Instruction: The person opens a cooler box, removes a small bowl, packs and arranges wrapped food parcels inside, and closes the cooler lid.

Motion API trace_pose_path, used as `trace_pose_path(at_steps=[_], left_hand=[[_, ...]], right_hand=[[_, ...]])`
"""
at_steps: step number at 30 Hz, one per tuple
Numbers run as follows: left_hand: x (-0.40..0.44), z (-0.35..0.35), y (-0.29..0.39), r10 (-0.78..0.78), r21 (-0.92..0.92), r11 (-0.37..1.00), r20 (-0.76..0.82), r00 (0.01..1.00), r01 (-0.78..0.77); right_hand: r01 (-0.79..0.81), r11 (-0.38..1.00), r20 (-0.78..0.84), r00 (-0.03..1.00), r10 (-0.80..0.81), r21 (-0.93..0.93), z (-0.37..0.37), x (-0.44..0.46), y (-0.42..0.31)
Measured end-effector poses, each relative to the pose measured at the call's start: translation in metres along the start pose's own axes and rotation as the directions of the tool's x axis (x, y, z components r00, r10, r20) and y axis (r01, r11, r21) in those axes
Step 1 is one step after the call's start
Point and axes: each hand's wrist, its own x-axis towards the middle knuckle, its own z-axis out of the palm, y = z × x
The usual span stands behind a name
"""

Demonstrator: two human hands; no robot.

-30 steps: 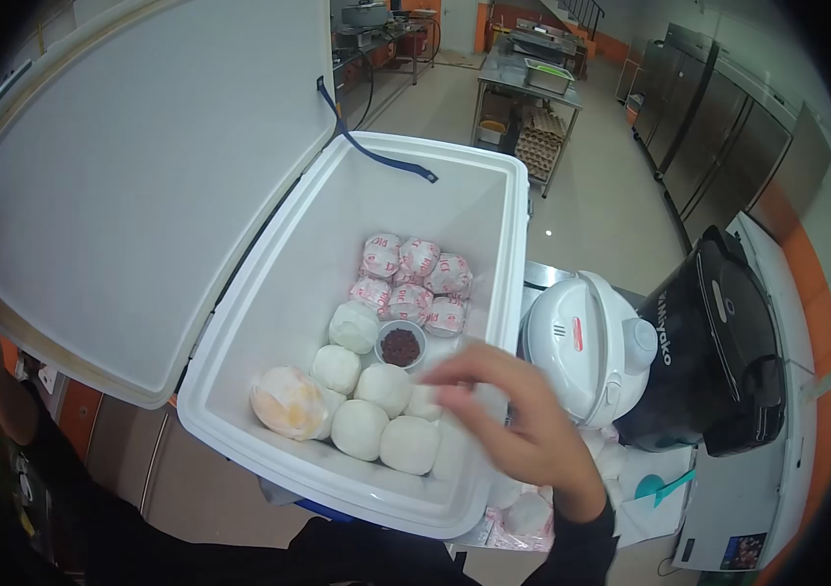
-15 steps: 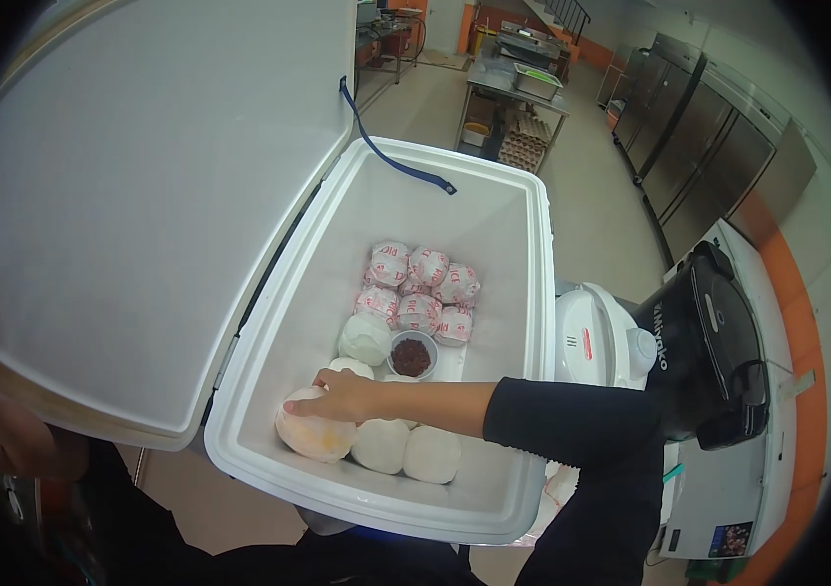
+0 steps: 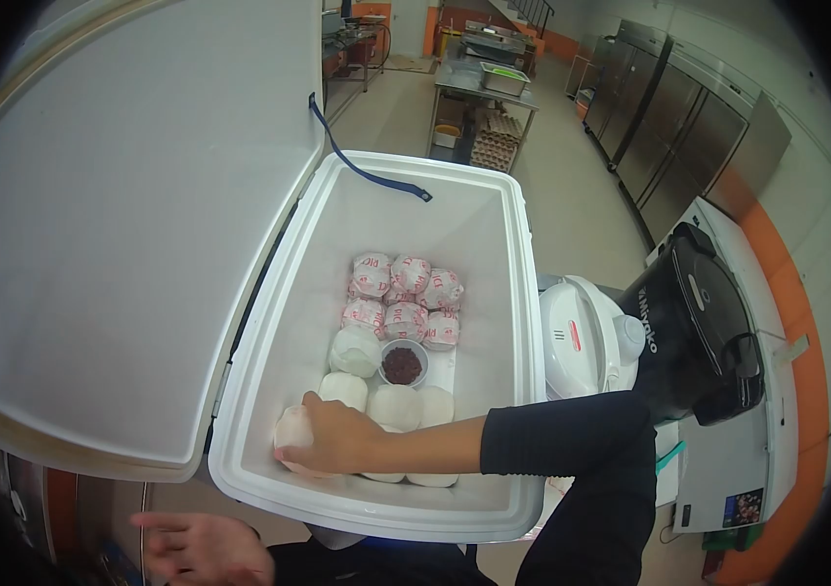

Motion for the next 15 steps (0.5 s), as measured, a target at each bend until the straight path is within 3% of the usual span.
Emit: trace_pose_path(at_steps=[1, 2, 5, 7, 9, 12, 14, 15], left_hand=[[-0.026, -0.015, 0.012, -0.222, -0.129, 0.967, -0.020, 0.975, 0.218], [-0.031, -0.006, 0.022, -0.516, -0.366, 0.794, 0.018, 0.856, 0.486], [-0.008, 0.026, 0.006, -0.216, -0.232, 0.924, 0.342, 0.914, 0.305], [0.001, 0.028, 0.004, -0.272, -0.252, 0.887, 0.391, 0.879, 0.387], [0.006, 0.026, -0.001, -0.265, -0.338, 0.835, 0.445, 0.855, 0.435], [0.000, 0.029, -0.008, -0.213, -0.356, 0.865, 0.381, 0.900, 0.355], [-0.003, 0.026, -0.009, -0.193, -0.345, 0.876, 0.389, 0.901, 0.337], [-0.005, 0.024, -0.010, -0.185, -0.337, 0.881, 0.401, 0.897, 0.332]], right_hand=[[-0.025, 1.000, 0.003, 1.000, 0.025, -0.010, 0.001, -0.003, -0.003], [-0.022, 1.000, -0.003, 1.000, 0.022, -0.005, 0.000, -0.002, -0.003], [0.004, 1.000, -0.013, 1.000, -0.004, 0.007, 0.001, 0.002, 0.003], [0.038, 0.999, -0.016, 0.999, -0.038, 0.024, 0.006, 0.016, 0.021], [-0.031, 0.998, 0.035, 0.999, 0.029, 0.058, -0.014, 0.025, 0.024], [-0.095, 0.994, 0.047, 0.995, 0.093, 0.051, -0.065, 0.040, 0.024], [0.009, 0.989, 0.055, 0.998, -0.017, 0.144, -0.111, 0.035, 0.015], [0.019, 0.997, 0.057, 0.998, -0.022, 0.069, -0.133, 0.043, 0.019]])
